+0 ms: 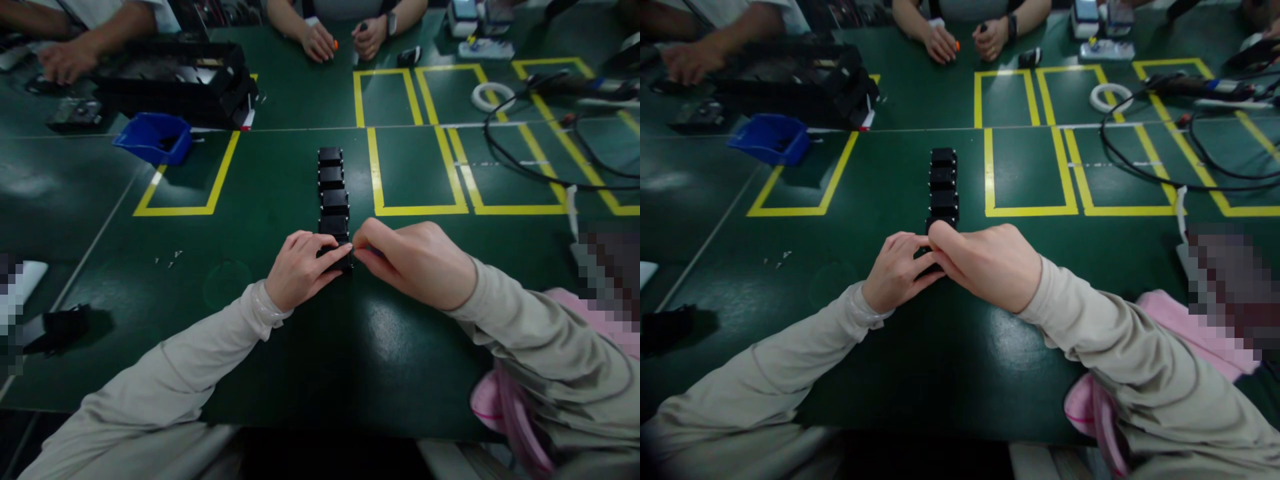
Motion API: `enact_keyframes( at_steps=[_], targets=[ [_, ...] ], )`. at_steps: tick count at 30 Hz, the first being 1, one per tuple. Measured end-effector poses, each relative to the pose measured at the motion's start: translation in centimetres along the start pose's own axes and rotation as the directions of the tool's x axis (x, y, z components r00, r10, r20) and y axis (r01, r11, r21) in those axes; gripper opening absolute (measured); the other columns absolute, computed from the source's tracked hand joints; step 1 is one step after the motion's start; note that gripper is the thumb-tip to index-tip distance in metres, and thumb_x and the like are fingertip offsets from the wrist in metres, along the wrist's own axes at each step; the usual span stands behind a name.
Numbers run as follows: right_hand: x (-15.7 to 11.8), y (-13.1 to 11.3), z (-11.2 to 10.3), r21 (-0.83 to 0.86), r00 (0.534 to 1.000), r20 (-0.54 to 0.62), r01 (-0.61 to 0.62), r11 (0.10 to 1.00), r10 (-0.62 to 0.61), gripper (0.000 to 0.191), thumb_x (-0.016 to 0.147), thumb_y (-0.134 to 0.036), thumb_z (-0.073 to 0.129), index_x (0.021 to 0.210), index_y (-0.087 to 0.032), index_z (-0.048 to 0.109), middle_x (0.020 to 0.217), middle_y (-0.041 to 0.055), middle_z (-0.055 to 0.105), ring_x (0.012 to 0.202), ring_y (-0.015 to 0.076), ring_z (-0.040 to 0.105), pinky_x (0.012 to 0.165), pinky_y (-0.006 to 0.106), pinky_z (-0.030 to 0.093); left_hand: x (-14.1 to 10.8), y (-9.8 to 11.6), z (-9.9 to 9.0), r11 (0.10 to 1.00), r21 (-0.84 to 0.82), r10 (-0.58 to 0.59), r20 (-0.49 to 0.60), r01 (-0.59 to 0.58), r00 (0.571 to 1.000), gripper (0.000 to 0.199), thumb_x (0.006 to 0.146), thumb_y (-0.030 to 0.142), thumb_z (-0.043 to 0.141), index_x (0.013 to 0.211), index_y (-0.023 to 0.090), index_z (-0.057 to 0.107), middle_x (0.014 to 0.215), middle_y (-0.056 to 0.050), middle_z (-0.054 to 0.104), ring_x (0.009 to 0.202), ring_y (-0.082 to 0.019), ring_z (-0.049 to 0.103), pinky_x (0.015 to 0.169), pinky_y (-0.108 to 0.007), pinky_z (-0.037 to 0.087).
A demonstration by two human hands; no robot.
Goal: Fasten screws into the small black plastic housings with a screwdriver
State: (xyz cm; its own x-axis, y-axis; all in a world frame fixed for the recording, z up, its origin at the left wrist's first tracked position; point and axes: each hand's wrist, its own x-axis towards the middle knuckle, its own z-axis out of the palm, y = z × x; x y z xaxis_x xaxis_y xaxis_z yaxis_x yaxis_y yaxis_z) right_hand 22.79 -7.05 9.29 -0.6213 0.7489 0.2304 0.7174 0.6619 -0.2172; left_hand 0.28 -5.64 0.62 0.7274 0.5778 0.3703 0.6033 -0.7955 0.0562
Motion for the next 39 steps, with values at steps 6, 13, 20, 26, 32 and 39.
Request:
enact_keyframes(
  at_steps=[6,13,20,26,32,39],
  targets=[
    [-0.05,-0.20,-0.22,-0.002,1.000,0.013,-0.002,1.000,0.002,0.030,0.100,-0.031,0.033,0.097,-0.015,0.058,0.058,-0.0012,0.055,0.049,0.0116,0.046,0.049,0.024,0.020,0.00,-0.02,0.07,1.000,0.001,-0.006,-0.001,0.006,1.000,0.043,0.093,0.029,0.062,0.135,0.023,0.055,0.117,-0.011,0.062,0.109,-0.026,0.057,0.097,-0.044,0.043],
    [-0.06,-0.21,-0.21,-0.012,1.000,0.002,0.008,1.000,-0.008,0.031,0.101,-0.031,0.031,0.096,-0.016,0.058,0.054,-0.0027,0.051,0.046,0.0113,0.044,0.048,0.023,0.019,-0.05,-0.04,0.08,1.000,0.007,0.003,-0.004,-0.003,1.000,0.043,0.092,0.029,0.063,0.134,0.022,0.055,0.117,-0.011,0.062,0.109,-0.026,0.057,0.097,-0.045,0.043],
    [-0.19,-0.20,0.14,0.020,0.999,-0.038,0.022,1.000,-0.021,0.035,0.102,-0.037,0.030,0.091,-0.017,0.057,0.056,-0.0021,0.053,0.048,0.0114,0.045,0.050,0.025,0.021,-0.02,0.03,0.10,1.000,-0.011,-0.008,-0.011,0.008,1.000,0.044,0.092,0.028,0.064,0.135,0.023,0.054,0.118,-0.010,0.062,0.109,-0.026,0.057,0.098,-0.045,0.043],
    [-0.06,-0.20,0.16,-0.003,1.000,-0.016,0.003,1.000,-0.003,0.032,0.102,-0.034,0.032,0.094,-0.017,0.058,0.056,-0.0026,0.052,0.047,0.0112,0.044,0.048,0.024,0.021,-0.02,0.02,0.07,1.000,-0.004,-0.003,-0.011,0.003,1.000,0.043,0.092,0.027,0.064,0.134,0.023,0.055,0.118,-0.010,0.062,0.110,-0.026,0.057,0.098,-0.044,0.043],
    [-0.01,-0.09,0.24,-0.020,0.998,-0.068,-0.004,1.000,0.003,0.031,0.101,-0.032,0.033,0.096,-0.015,0.059,0.063,0.0002,0.059,0.050,0.0110,0.048,0.049,0.024,0.022,0.07,0.01,0.03,1.000,0.020,0.004,-0.002,-0.004,1.000,0.045,0.092,0.030,0.063,0.135,0.022,0.054,0.117,-0.011,0.062,0.109,-0.026,0.057,0.097,-0.045,0.044],
    [-0.02,-0.23,0.09,-0.030,0.999,-0.050,-0.008,1.000,0.006,0.033,0.101,-0.031,0.032,0.093,-0.016,0.059,0.056,-0.0018,0.054,0.047,0.0112,0.046,0.049,0.024,0.021,-0.02,0.04,-0.01,1.000,0.012,0.000,0.003,0.000,1.000,0.042,0.092,0.029,0.064,0.132,0.024,0.055,0.118,-0.010,0.062,0.110,-0.026,0.058,0.097,-0.045,0.044]
  ],
)
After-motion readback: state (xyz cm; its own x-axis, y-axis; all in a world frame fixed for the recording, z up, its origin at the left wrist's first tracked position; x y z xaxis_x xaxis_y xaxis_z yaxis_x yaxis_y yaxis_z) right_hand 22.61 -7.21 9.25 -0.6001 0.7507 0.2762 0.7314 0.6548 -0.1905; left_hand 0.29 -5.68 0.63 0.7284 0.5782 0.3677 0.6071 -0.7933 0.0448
